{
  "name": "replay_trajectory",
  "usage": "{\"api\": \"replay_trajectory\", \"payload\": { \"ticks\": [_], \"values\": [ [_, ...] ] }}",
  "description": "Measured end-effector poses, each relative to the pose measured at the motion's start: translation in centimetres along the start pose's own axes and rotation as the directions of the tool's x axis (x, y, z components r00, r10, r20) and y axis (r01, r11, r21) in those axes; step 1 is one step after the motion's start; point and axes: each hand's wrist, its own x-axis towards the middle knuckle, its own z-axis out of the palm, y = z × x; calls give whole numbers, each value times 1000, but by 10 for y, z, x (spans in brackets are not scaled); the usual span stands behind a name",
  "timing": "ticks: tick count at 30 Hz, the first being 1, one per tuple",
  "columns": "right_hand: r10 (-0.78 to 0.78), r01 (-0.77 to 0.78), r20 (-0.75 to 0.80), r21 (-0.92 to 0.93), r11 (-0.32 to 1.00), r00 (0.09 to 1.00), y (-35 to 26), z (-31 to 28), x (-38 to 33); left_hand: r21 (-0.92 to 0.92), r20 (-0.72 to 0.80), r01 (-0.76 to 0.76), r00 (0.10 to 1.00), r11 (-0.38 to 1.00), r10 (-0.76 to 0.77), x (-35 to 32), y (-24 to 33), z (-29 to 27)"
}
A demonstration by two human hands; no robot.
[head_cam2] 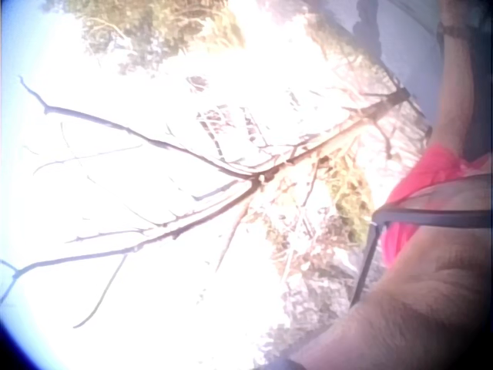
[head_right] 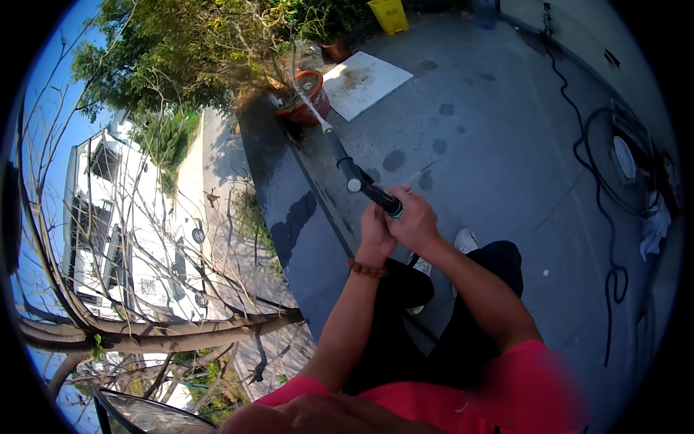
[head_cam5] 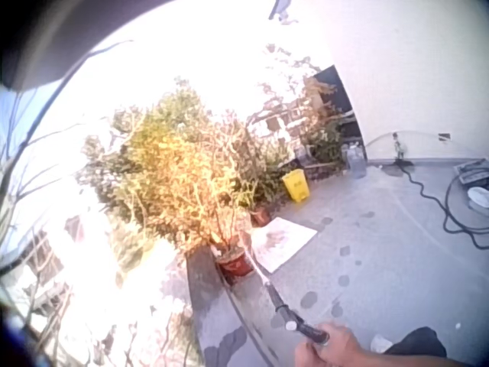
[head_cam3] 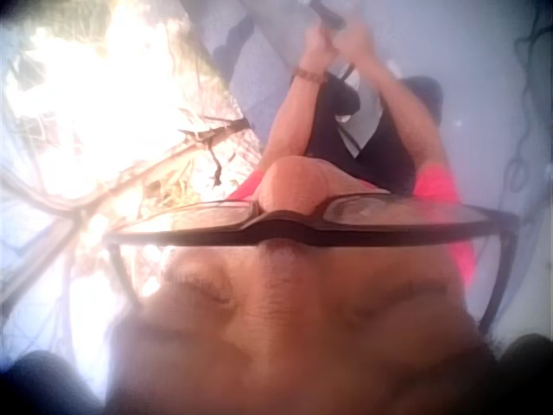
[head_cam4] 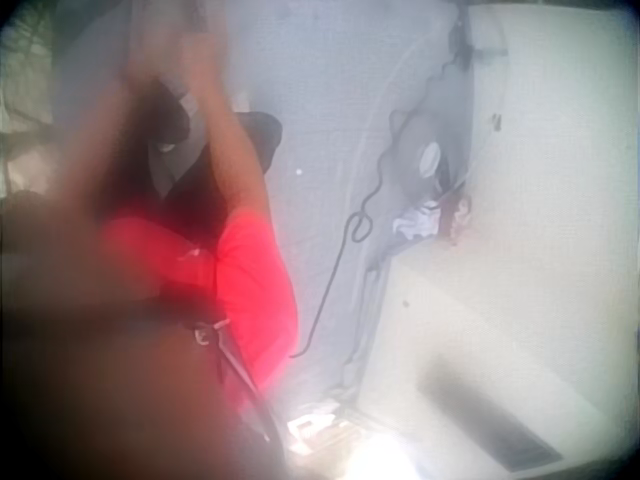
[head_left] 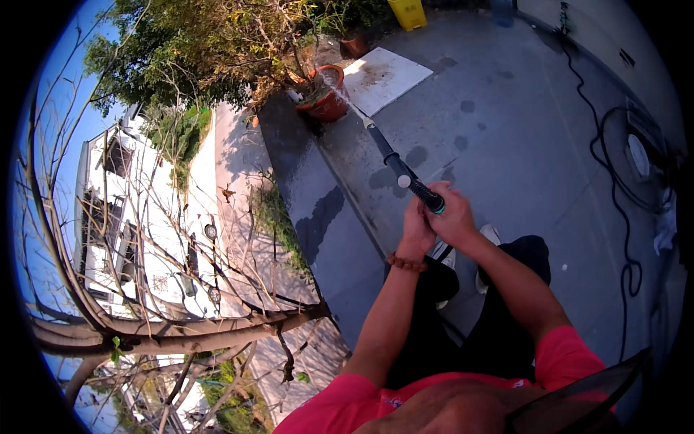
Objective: The person uses a hose with a spray nozzle to water a tree and surrounding plants on a rooftop terrace. They hold the tree branches with one hand while directing the water stream with the other, moving between different sections of the tree and nearby potted plants.
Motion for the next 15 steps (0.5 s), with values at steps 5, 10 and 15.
{"api": "replay_trajectory", "payload": {
  "ticks": [5,10,15],
  "values": [
    [103,-97,-58,90,991,993,-1,2,6,-21,-46,-14,999,1000,13,8,-11,-16],
    [30,-29,-7,106,994,1000,-8,0,4,52,-1,-29,1000,998,29,1,-11,-15],
    [77,-65,-54,196,978,996,1,3,4,127,66,-75,996,989,67,5,-9,-8]
  ]
}}
